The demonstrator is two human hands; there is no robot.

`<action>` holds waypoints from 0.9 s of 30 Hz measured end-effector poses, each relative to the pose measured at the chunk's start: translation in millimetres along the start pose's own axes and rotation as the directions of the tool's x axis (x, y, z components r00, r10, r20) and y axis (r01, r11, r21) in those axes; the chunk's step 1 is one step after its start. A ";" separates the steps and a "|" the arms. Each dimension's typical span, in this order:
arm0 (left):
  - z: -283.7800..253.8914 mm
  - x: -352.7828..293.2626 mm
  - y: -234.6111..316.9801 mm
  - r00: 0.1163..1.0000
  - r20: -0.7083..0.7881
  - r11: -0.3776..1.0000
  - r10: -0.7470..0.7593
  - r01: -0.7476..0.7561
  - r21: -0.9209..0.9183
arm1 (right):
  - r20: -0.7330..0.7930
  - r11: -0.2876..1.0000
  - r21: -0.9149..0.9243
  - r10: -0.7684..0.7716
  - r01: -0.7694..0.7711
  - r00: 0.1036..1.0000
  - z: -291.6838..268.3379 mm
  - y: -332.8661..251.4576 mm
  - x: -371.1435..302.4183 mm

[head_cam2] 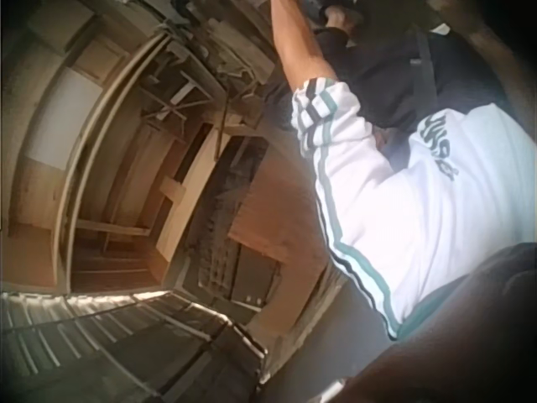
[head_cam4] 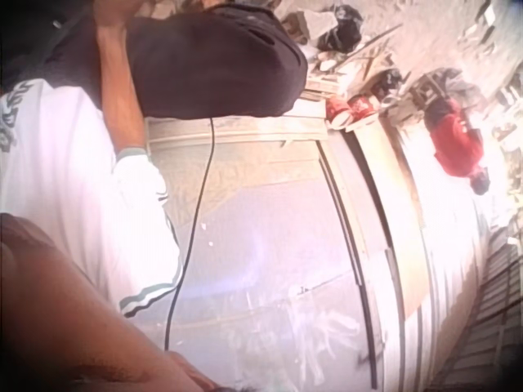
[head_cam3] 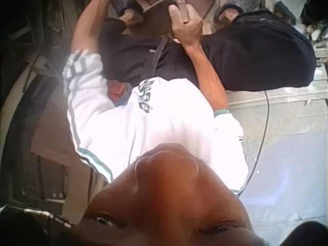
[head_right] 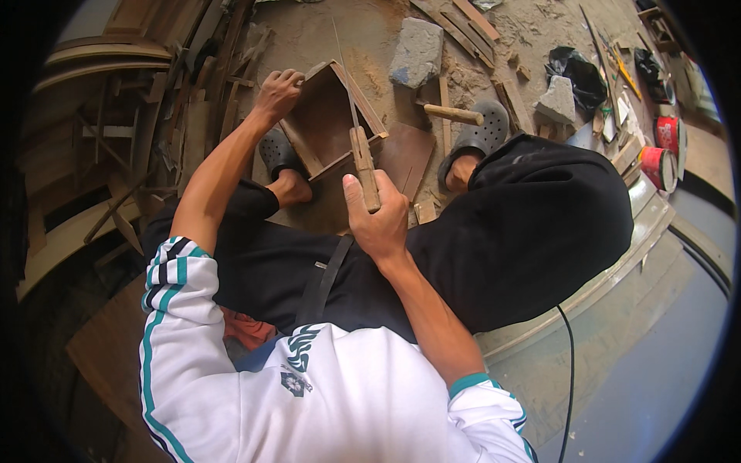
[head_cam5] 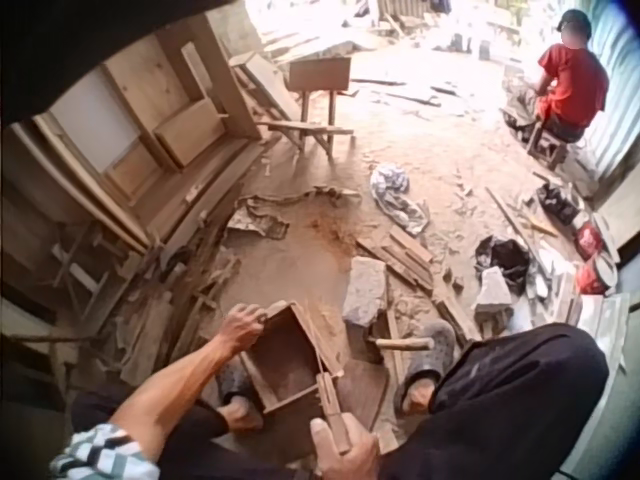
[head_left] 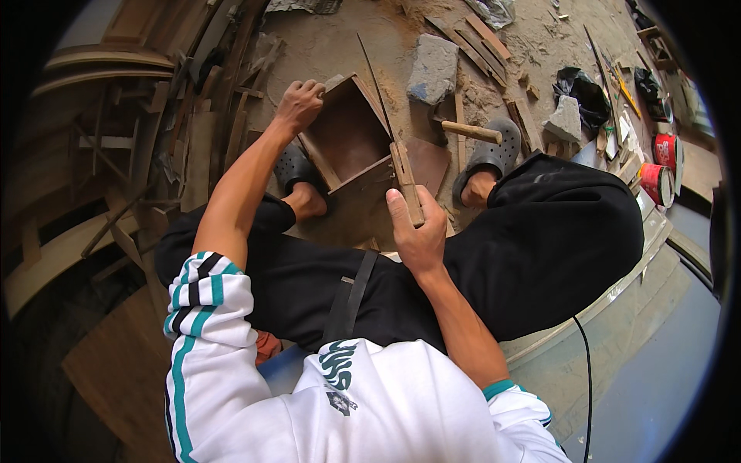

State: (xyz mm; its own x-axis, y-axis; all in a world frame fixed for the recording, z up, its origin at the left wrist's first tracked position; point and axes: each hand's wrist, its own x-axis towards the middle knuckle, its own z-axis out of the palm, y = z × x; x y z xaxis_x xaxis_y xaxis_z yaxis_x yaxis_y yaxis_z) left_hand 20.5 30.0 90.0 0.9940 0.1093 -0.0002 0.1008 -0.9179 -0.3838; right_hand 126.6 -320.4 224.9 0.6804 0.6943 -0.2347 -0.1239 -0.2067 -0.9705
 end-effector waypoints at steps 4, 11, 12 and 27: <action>-1.1 11.1 0.2 0.994 -0.003 0.994 0.113 -0.113 -0.003 | -0.006 1.000 -0.031 0.005 -0.005 1.000 1.4 -0.5 -0.1; 5.8 -15.1 -25.2 0.992 -0.123 0.972 -0.014 -0.015 -0.234 | 0.026 0.996 -0.086 0.039 -0.037 0.999 7.0 5.8 -1.2; 4.3 -19.1 -23.8 0.984 -0.054 0.943 -0.168 0.145 -0.299 | 0.039 0.994 -0.103 0.042 -0.038 0.998 6.2 7.6 -0.5; 43.6 -30.1 39.5 0.598 0.102 0.306 -0.795 0.541 -0.783 | 0.254 0.926 -0.346 -0.064 0.153 0.965 31.1 24.0 -7.8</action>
State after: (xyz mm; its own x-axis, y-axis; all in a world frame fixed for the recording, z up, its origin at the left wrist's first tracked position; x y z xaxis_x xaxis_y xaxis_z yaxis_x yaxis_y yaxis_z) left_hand -7.3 7.0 34.6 0.5098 0.8341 0.2105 0.6018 -0.5206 0.6057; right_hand 95.8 -309.3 201.8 0.4811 0.8584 -0.1780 0.2388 -0.3237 -0.9155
